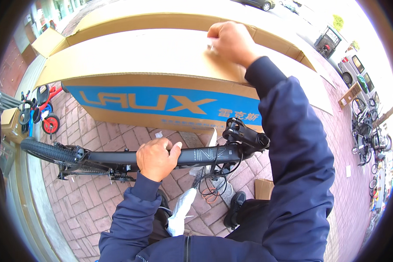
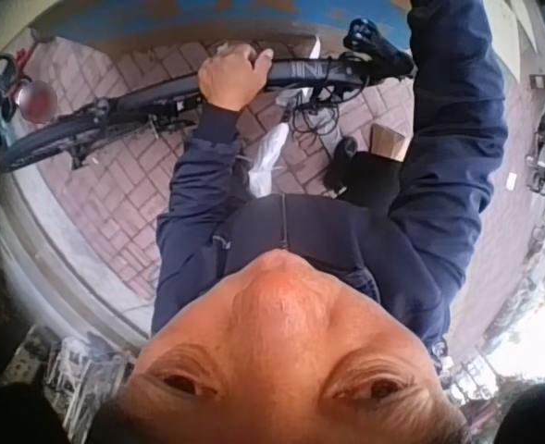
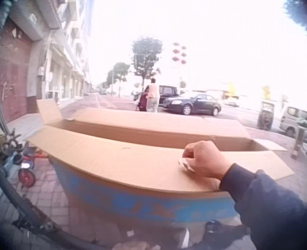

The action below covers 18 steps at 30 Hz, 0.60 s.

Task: The person removes protective packaging from a bicycle frame and handlebar, then uses a screwdriver to attach the handlebar to the stem. The person tightens the bolts to secure the handlebar in place.

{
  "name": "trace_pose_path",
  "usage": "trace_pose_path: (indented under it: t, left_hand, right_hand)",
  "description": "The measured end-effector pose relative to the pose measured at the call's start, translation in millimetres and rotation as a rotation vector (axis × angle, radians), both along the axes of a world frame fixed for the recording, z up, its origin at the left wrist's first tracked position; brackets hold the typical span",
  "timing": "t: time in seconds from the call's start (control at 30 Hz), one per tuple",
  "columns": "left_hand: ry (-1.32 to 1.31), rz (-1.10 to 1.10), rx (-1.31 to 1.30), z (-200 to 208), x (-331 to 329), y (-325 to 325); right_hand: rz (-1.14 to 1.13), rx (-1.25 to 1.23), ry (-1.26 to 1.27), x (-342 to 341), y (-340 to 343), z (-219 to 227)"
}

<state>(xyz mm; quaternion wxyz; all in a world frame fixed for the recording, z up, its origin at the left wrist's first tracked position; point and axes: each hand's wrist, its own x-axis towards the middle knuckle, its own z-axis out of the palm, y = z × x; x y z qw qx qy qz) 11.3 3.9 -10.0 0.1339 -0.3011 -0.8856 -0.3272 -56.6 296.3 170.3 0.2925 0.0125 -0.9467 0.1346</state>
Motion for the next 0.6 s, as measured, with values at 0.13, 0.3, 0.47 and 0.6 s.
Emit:
trace_pose_path:
  t: [0.13,0.3,0.47,0.6]
  left_hand:
    - [-0.394,-0.097,0.518,6,-6,-6]
    - [-0.645,-0.515,1.149,13,-6,-5]
    - [-0.898,-0.514,1.185,2,-11,-3]
    - [-0.942,-0.54,1.316,-14,-21,-4]
  right_hand:
    - [0.415,-0.102,-0.131,29,-69,-18]
    - [0.523,0.158,-0.194,50,-124,-35]
    - [0.446,0.264,-0.338,54,-144,-56]
    - [0.314,0.489,-0.277,57,-140,-60]
